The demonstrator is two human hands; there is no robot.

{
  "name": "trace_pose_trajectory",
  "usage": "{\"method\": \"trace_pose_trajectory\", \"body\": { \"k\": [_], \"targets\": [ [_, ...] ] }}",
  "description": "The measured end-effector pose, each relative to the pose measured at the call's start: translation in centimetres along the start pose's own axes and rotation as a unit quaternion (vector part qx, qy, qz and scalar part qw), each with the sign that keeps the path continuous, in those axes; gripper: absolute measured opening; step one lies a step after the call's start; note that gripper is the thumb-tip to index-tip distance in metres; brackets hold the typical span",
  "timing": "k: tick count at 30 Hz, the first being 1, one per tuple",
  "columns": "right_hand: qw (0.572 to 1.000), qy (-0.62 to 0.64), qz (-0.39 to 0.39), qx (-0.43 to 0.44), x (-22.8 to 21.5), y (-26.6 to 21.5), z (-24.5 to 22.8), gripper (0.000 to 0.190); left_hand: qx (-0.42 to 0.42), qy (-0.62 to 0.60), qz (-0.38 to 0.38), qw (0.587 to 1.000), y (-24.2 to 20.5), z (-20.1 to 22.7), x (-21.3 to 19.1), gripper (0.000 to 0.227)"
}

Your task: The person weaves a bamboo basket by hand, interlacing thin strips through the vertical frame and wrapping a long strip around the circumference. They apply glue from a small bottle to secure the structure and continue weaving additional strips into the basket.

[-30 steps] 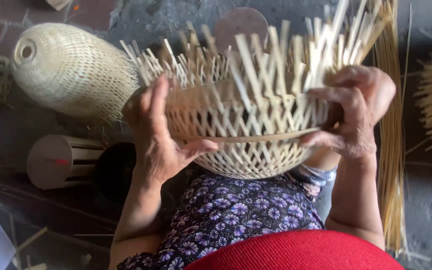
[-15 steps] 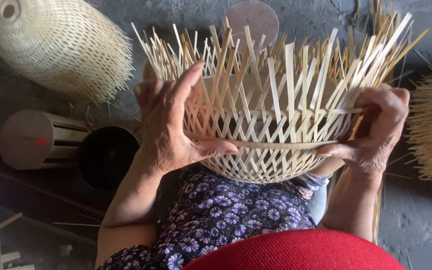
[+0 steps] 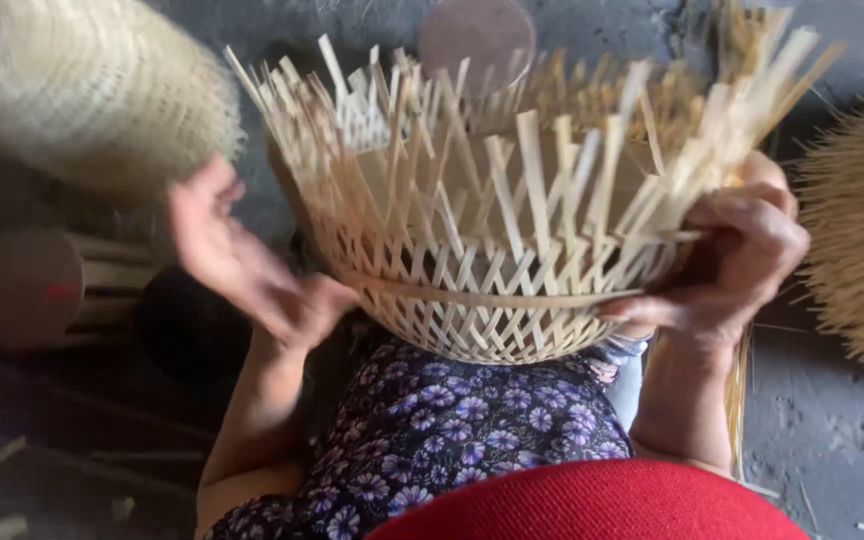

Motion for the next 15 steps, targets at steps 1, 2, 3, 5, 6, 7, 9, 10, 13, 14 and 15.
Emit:
{"method": "trace_pose_trajectory", "body": {
  "k": [1,2,3,5,6,7,9,10,13,14,15],
  "targets": [
    [1.000,-0.006,0.002,-0.008,0.4,0.1,-0.7,0.099,-0.075,-0.034,0.056,0.995,-1.8,-2.7,-1.3,0.069],
    [1.000,-0.021,0.004,-0.020,0.6,0.3,-1.7,0.097,-0.086,-0.024,0.024,0.996,-3.2,-3.9,-0.7,0.064],
    [0.998,-0.051,0.002,-0.029,0.9,0.3,-2.9,0.094,-0.097,-0.014,-0.008,0.995,-4.7,-5.3,0.4,0.059],
    [0.990,-0.130,0.005,-0.052,1.1,0.3,-5.2,0.088,-0.111,0.002,-0.069,0.991,-6.4,-8.2,3.1,0.051],
    [0.982,-0.181,0.006,-0.061,1.5,0.0,-6.5,0.086,-0.119,0.006,-0.102,0.988,-7.2,-9.6,4.2,0.048],
    [0.982,-0.177,0.003,-0.063,2.0,-0.2,-7.0,0.085,-0.126,0.009,-0.135,0.983,-7.8,-10.7,5.0,0.047],
    [0.982,-0.179,0.001,-0.063,2.2,-0.7,-7.7,0.083,-0.081,-0.081,-0.116,0.987,-7.4,-11.1,6.0,0.047],
    [0.979,-0.195,-0.009,-0.056,2.4,-0.6,-7.2,0.083,-0.076,-0.093,-0.112,0.986,-6.9,-11.4,6.3,0.045],
    [0.979,-0.199,-0.031,-0.006,2.9,0.2,-5.4,0.086,-0.094,-0.097,-0.106,0.985,-4.7,-12.4,6.8,0.037],
    [0.984,-0.170,-0.036,0.026,3.1,0.1,-5.1,0.087,-0.106,-0.092,-0.102,0.985,-4.0,-12.8,6.8,0.034],
    [0.986,-0.153,-0.037,0.050,3.3,0.2,-4.8,0.089,-0.120,-0.086,-0.100,0.984,-3.3,-13.2,6.6,0.032]
  ]
}}
Point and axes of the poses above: each hand's wrist, its own y-axis towards the middle knuckle, its own x-axis out of the palm, z = x × y, the point moved 10 cm from there along y, towards the middle knuckle, and after that the axes turned 13 degrees about -z, right-handed, at the moved point
